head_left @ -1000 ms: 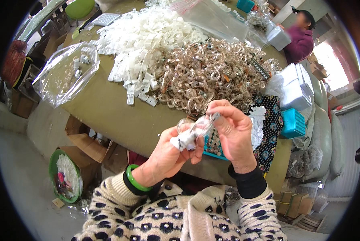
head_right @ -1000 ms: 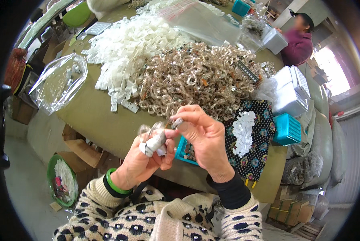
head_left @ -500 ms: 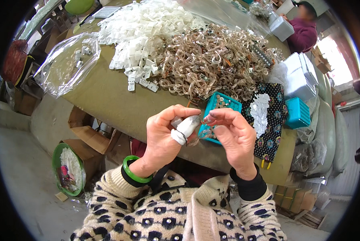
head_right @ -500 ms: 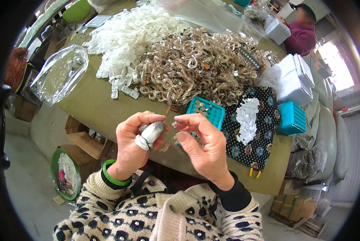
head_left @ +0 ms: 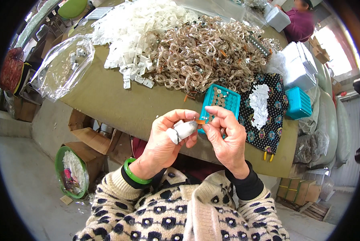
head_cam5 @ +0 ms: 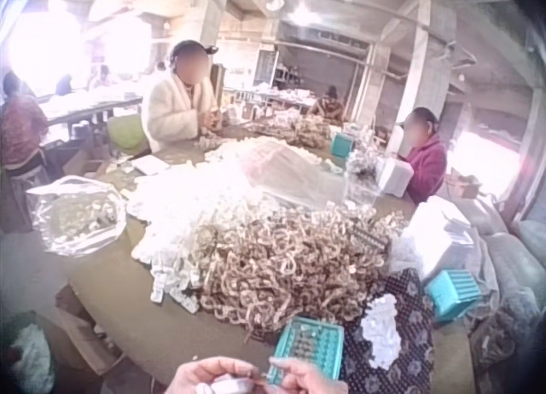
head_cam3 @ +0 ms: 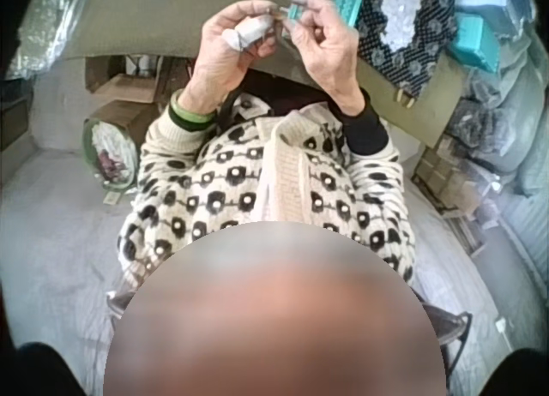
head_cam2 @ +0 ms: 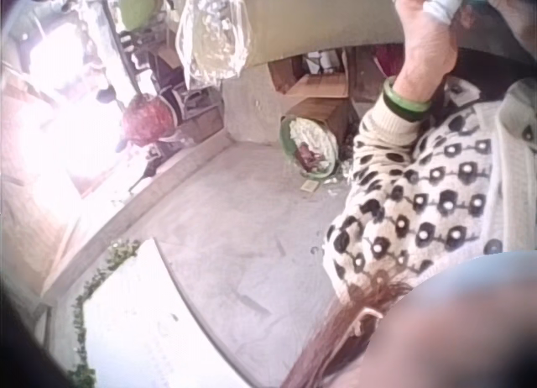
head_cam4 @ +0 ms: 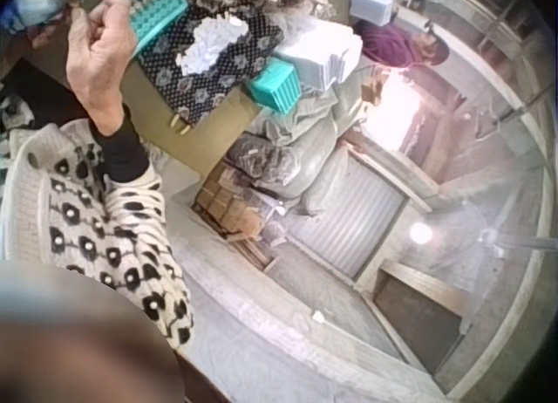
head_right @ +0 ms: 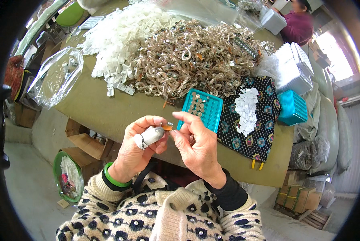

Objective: The person repeatedly picks small metal pins from a blue tray and inserts them into white plastic housings, then places the assembled units on the table. The hands work continuously with the components, occasionally reaching for more pins or housings from the surrounding piles.

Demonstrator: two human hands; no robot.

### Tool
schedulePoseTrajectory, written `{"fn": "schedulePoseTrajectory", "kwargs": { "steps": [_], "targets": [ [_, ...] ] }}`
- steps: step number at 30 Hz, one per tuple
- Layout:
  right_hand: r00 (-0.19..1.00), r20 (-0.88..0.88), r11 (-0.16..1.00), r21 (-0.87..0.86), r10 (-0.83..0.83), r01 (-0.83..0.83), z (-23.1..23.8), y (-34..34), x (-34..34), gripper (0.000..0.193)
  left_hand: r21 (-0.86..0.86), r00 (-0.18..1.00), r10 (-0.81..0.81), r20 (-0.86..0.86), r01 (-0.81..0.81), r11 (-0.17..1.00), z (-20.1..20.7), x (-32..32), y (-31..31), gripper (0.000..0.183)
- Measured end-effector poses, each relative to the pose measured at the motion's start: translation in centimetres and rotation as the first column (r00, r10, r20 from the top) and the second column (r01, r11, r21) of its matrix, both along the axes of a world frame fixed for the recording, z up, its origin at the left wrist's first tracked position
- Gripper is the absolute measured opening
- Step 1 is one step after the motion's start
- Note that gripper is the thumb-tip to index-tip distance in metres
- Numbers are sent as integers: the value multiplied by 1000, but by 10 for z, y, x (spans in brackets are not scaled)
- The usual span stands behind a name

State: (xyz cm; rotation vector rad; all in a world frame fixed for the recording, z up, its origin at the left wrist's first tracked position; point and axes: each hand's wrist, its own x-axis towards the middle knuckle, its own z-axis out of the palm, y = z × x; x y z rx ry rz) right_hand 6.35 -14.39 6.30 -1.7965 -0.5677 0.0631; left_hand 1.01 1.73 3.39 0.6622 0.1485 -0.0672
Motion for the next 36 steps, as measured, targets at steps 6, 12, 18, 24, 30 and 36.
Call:
{"fn": "schedulePoseTrajectory", "kwargs": {
  "steps": [6,12,18,24,30,36],
  "targets": [
    [1000,28,1000,-15,13,-13,0,-7,-4,14,-174,990,-115,80,127,976,-6,-3,-1,21],
    [991,107,993,-89,82,-73,6,-11,0,17,-308,970,-227,85,242,920,-13,-1,-1,24],
    [991,-46,990,-70,122,-125,12,-16,0,17,-359,961,-267,72,275,892,-14,-2,-2,25],
    [986,-69,988,49,151,-148,7,-15,-2,15,-95,973,-214,86,222,970,-7,-5,-1,22],
    [944,-229,954,240,238,-182,4,-13,0,12,-149,968,-229,100,242,959,-7,-5,1,22],
    [892,-400,897,441,209,-13,-1,-8,-10,6,185,962,-134,238,91,979,-2,-9,0,24]
  ]
}}
